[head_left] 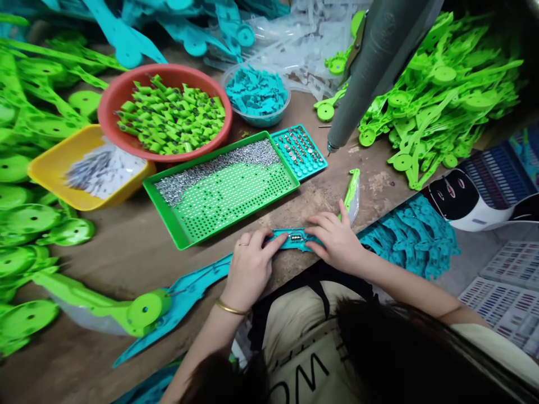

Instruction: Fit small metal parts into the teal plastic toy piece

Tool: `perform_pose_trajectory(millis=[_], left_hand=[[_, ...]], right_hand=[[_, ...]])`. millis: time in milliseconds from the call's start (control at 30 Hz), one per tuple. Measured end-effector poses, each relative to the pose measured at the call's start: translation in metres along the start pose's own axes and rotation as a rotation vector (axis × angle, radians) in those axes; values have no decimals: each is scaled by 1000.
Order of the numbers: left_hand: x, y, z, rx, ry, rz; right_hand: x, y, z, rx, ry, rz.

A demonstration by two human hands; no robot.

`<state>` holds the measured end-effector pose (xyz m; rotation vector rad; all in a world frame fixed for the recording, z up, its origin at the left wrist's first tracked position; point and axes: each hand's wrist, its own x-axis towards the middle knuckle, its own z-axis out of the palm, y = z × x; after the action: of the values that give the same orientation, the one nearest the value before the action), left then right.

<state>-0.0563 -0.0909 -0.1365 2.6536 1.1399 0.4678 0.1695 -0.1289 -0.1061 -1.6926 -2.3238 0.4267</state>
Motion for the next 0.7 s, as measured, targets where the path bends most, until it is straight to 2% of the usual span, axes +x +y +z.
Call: perform_pose_trajectory(millis=[133,267,433,600,700], left_hand=[[0,-1,1,-3,-3,-2],[-1,-2,2,1,5,9],[-1,-3,2,3,-7,13],[-1,-3,2,-1,-14,-2],[-1,-3,2,-12,-14,-15]], right_hand=[[-10,4,7,-71,95,-24],[-10,1,7,-51,130,-37],[-5,-3,7,-63,83,39],[-4,0,8,-98,28,23],[-5,2,8,-77,55,32]])
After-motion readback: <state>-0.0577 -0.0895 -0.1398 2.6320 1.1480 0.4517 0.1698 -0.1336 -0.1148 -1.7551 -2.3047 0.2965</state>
